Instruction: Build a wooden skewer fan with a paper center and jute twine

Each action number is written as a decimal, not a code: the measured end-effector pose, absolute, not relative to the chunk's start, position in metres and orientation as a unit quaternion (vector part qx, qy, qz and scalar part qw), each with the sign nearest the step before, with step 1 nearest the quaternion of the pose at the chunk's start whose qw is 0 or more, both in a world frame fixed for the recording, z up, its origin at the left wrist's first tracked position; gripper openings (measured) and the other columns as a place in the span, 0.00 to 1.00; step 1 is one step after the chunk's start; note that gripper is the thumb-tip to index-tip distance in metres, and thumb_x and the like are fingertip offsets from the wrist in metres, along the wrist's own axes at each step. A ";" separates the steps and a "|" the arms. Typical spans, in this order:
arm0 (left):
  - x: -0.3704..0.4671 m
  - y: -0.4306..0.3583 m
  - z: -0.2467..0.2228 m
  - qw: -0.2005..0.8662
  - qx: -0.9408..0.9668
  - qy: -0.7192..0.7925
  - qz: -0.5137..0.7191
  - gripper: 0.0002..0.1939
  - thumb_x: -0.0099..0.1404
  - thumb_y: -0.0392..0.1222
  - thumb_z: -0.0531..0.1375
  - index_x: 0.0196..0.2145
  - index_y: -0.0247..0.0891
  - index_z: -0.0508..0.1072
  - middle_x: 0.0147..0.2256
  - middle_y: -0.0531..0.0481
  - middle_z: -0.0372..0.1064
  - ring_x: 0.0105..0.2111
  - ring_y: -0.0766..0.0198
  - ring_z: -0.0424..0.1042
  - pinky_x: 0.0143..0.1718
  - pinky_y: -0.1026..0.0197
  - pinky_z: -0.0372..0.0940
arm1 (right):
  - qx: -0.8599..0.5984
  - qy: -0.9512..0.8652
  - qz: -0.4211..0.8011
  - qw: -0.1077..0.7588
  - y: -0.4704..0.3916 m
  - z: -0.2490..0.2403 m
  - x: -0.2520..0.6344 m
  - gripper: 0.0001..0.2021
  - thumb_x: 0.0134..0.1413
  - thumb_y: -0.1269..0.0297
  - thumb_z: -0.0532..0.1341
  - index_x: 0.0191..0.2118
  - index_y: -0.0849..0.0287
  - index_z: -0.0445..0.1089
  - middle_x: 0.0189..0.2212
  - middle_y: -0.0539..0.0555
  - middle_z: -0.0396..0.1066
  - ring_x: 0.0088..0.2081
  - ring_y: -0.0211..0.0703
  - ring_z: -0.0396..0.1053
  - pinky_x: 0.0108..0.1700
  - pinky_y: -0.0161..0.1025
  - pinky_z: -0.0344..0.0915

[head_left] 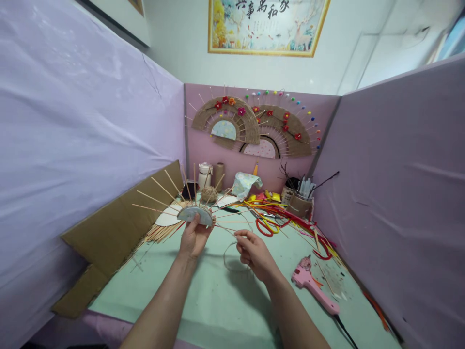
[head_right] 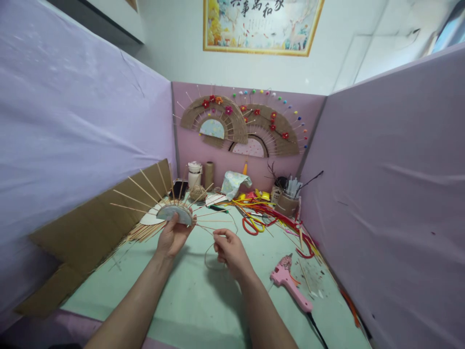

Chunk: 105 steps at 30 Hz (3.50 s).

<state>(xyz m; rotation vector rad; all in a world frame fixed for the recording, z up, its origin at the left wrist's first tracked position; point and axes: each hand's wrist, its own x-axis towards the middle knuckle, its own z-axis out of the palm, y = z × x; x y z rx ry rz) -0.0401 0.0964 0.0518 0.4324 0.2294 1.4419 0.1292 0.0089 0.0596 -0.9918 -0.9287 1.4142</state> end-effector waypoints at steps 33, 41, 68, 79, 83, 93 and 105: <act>-0.036 0.092 0.054 0.714 0.212 0.169 0.646 0.13 0.55 0.33 0.68 0.38 0.37 0.73 0.33 0.51 0.77 0.29 0.65 0.75 0.33 0.62 0.71 | -0.489 -0.407 0.445 0.631 0.018 0.061 0.167 0.14 0.42 0.56 0.68 0.33 0.61 0.74 0.21 0.47 0.66 0.17 0.29 0.48 0.19 0.31 0.43; -0.033 0.096 0.053 0.680 0.211 0.140 0.688 0.16 0.51 0.31 0.71 0.37 0.41 0.75 0.36 0.53 0.77 0.36 0.66 0.75 0.37 0.64 0.70 | -0.531 -0.512 0.199 0.645 0.016 0.060 0.162 0.13 0.54 0.54 0.61 0.29 0.60 0.73 0.24 0.50 0.67 0.27 0.40 0.62 0.31 0.37 0.59; -0.027 0.090 0.055 0.758 0.094 0.114 0.635 0.14 0.71 0.29 0.48 0.40 0.35 0.73 0.36 0.47 0.77 0.39 0.63 0.77 0.47 0.55 0.72 | -0.565 -0.784 0.108 0.232 0.011 0.034 0.104 0.09 0.60 0.69 0.58 0.39 0.54 0.76 0.35 0.52 0.76 0.37 0.41 0.73 0.36 0.33 0.59; -0.035 0.092 0.051 0.775 0.149 0.104 0.606 0.16 0.70 0.27 0.48 0.43 0.37 0.73 0.39 0.45 0.77 0.41 0.62 0.76 0.45 0.54 0.72 | -0.512 -0.799 0.142 0.281 0.007 0.034 0.109 0.08 0.58 0.70 0.59 0.39 0.56 0.76 0.34 0.54 0.77 0.37 0.42 0.73 0.37 0.34 0.61; -0.037 0.093 0.051 0.771 0.160 0.100 0.608 0.16 0.69 0.27 0.49 0.43 0.39 0.73 0.38 0.47 0.77 0.40 0.62 0.76 0.44 0.54 0.72 | -0.453 -0.792 0.190 0.363 0.006 0.037 0.113 0.07 0.58 0.69 0.60 0.38 0.58 0.76 0.32 0.54 0.77 0.34 0.40 0.71 0.37 0.33 0.62; -0.038 0.094 0.049 0.755 0.167 0.103 0.626 0.13 0.64 0.26 0.56 0.44 0.38 0.72 0.36 0.47 0.76 0.36 0.63 0.76 0.39 0.59 0.72 | -0.448 -0.672 0.339 0.481 -0.001 0.056 0.132 0.09 0.55 0.61 0.60 0.35 0.60 0.75 0.20 0.48 0.68 0.22 0.35 0.66 0.26 0.32 0.61; -0.043 0.099 0.054 0.746 0.129 0.122 0.642 0.11 0.65 0.26 0.54 0.39 0.38 0.73 0.35 0.48 0.76 0.37 0.63 0.76 0.38 0.60 0.71 | -0.484 -0.563 0.252 0.621 0.004 0.063 0.157 0.09 0.50 0.57 0.64 0.31 0.59 0.75 0.23 0.50 0.71 0.25 0.37 0.64 0.27 0.35 0.61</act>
